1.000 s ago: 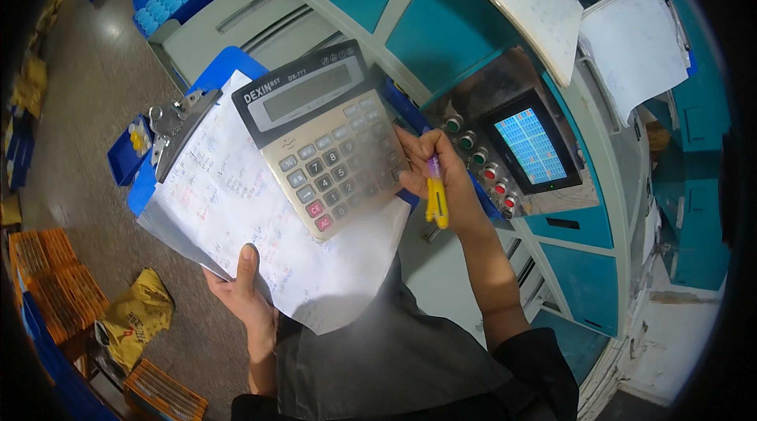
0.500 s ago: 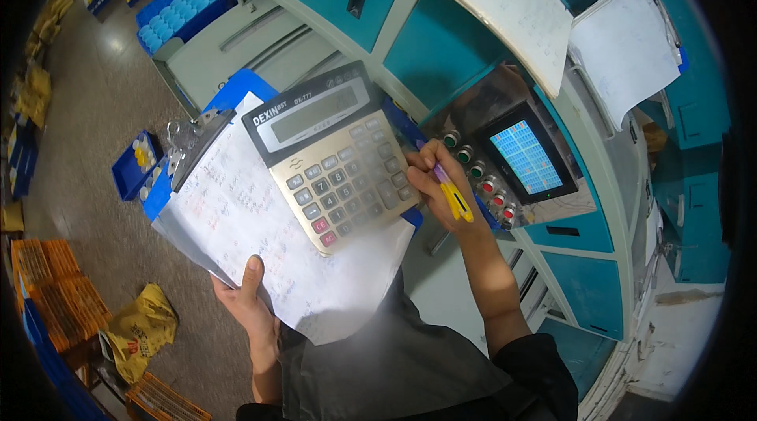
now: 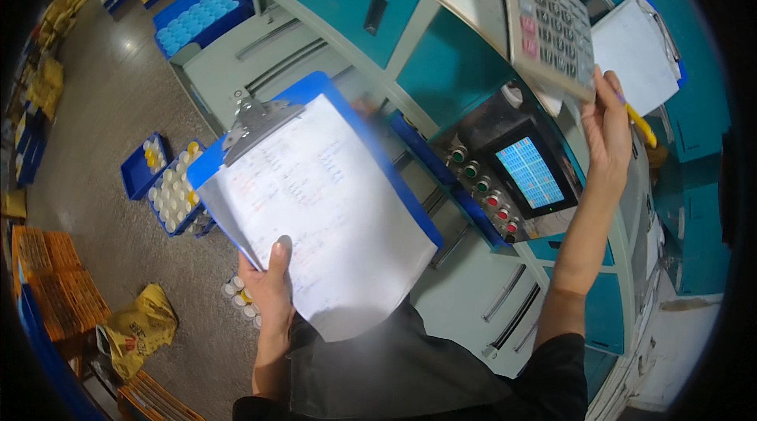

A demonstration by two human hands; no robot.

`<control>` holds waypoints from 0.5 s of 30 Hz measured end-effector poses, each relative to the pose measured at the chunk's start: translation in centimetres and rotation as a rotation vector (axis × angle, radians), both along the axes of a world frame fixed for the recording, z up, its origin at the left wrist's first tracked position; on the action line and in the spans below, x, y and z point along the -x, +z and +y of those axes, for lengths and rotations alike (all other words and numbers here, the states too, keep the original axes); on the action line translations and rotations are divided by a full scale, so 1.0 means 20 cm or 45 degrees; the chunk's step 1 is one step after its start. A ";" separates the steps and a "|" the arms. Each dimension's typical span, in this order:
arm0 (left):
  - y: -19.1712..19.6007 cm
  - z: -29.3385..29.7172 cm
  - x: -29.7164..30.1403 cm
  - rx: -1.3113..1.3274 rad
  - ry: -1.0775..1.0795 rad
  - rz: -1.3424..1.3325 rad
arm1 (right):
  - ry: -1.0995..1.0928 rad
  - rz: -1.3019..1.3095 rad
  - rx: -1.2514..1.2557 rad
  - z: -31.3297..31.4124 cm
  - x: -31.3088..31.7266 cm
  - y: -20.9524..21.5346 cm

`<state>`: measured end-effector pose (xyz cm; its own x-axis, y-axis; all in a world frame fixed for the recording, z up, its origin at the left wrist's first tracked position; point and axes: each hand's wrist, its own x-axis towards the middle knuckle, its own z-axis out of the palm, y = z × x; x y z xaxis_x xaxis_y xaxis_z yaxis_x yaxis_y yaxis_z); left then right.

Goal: The person operates a machine's touchscreen control panel using a stylus while holding a document. They then switch to a clipboard and write on it with a pen, and use a calculator to perform calculations before writing again.

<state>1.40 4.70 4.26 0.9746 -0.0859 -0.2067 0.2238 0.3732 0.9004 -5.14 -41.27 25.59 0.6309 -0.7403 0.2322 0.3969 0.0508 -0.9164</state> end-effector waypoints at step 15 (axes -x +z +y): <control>0.01 -0.06 0.00 0.091 -0.102 -0.003 | 0.585 0.228 0.716 0.98 -0.28 -0.60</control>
<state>1.43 3.49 4.46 0.9647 -0.1776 -0.1946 0.2530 0.4174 0.8728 0.48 -21.62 13.67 0.9117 -0.1929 0.3628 0.2912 -0.3195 -0.9017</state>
